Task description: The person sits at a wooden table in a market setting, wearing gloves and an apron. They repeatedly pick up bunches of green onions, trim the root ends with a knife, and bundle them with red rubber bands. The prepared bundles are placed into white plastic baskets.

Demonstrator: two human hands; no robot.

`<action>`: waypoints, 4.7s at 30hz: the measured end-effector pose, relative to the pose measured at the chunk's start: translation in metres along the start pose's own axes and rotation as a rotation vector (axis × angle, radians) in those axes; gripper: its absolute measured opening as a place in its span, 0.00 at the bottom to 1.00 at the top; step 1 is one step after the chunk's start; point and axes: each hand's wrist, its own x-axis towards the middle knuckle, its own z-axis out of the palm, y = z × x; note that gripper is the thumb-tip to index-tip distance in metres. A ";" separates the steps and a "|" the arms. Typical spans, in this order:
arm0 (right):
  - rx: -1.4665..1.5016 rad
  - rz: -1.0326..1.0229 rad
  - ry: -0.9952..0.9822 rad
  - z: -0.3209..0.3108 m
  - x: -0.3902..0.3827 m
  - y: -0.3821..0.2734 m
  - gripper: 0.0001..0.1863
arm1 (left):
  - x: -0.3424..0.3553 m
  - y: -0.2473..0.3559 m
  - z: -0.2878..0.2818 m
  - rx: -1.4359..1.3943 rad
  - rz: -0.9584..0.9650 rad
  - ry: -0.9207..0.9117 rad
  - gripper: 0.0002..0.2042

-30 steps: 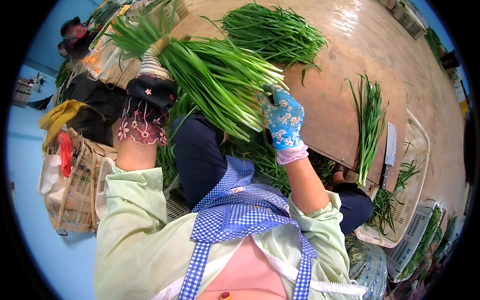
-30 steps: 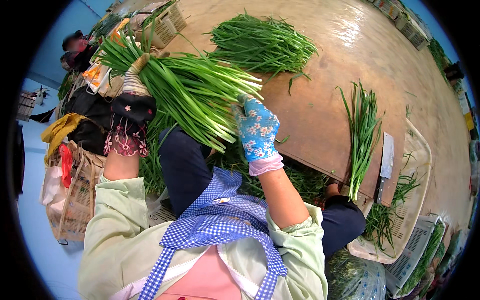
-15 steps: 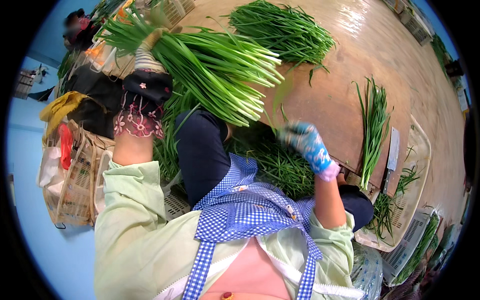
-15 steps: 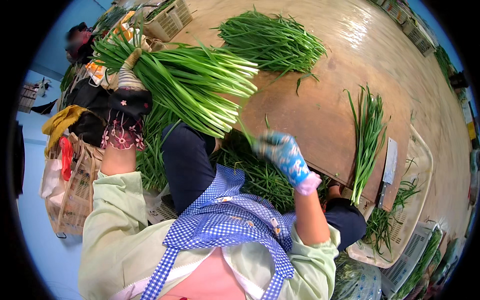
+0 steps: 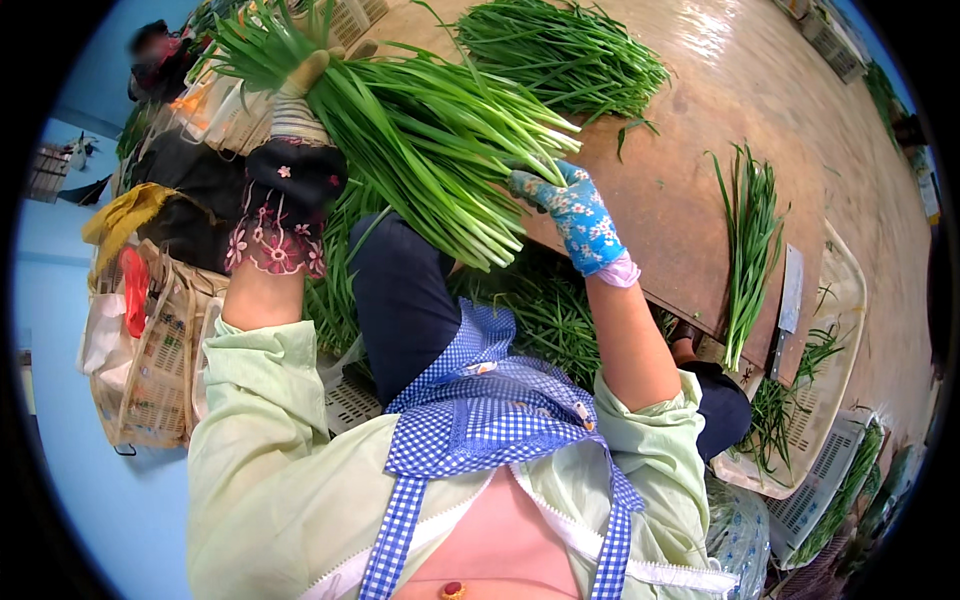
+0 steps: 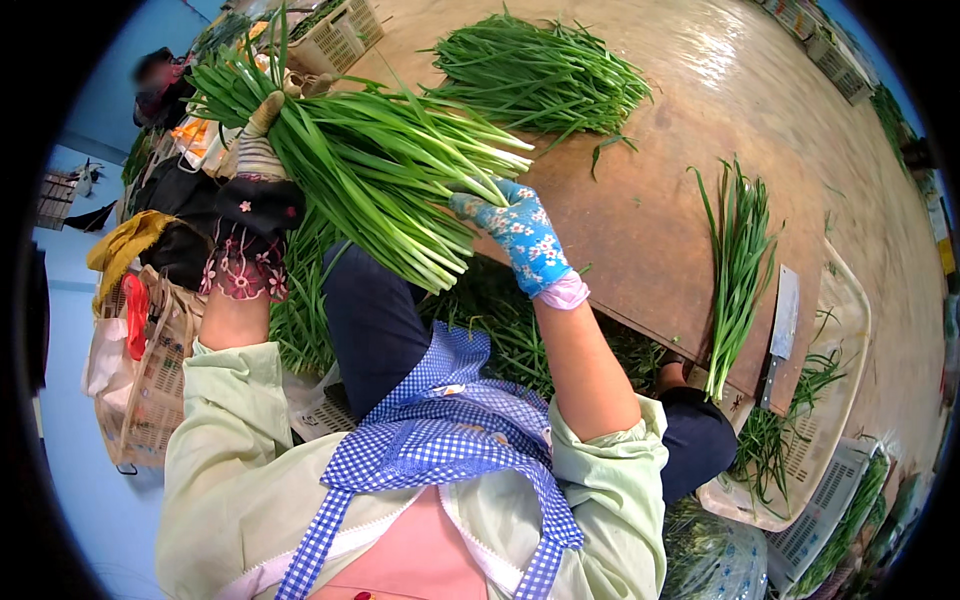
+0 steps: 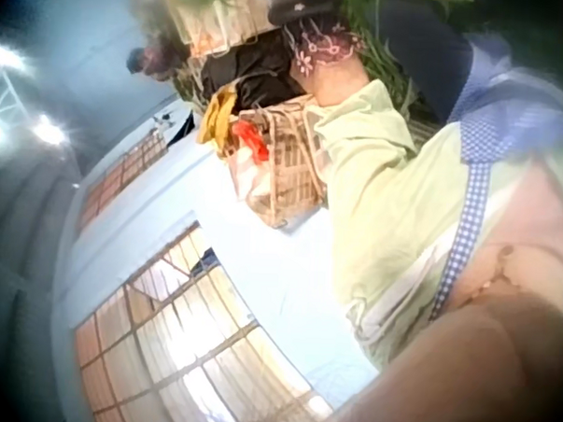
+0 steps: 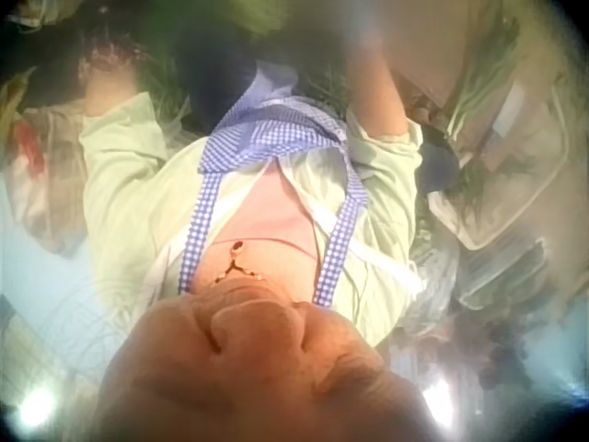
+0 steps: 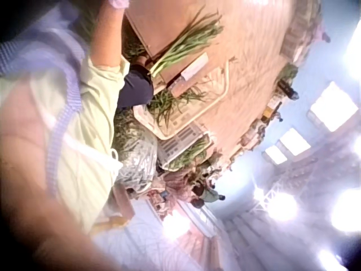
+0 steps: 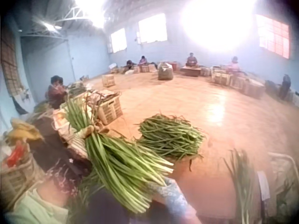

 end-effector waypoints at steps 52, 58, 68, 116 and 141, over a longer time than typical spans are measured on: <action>-1.280 -0.367 0.322 -0.075 -0.061 0.095 0.04 | -0.005 0.038 -0.012 -0.121 -0.081 -0.327 0.12; -1.112 -0.127 -0.451 -0.023 -0.108 0.052 0.15 | 0.003 0.037 -0.002 -0.032 0.061 -0.150 0.11; -0.660 -0.422 0.284 0.053 0.026 -0.070 0.58 | -0.045 -0.049 0.126 0.478 -0.009 -0.050 0.13; -1.019 -0.294 0.321 0.028 -0.037 -0.002 0.11 | -0.020 -0.024 -0.029 -0.181 -0.031 -0.138 0.13; -1.135 -0.350 0.303 0.015 -0.048 -0.016 0.08 | -0.029 -0.023 -0.036 -0.224 0.021 -0.173 0.11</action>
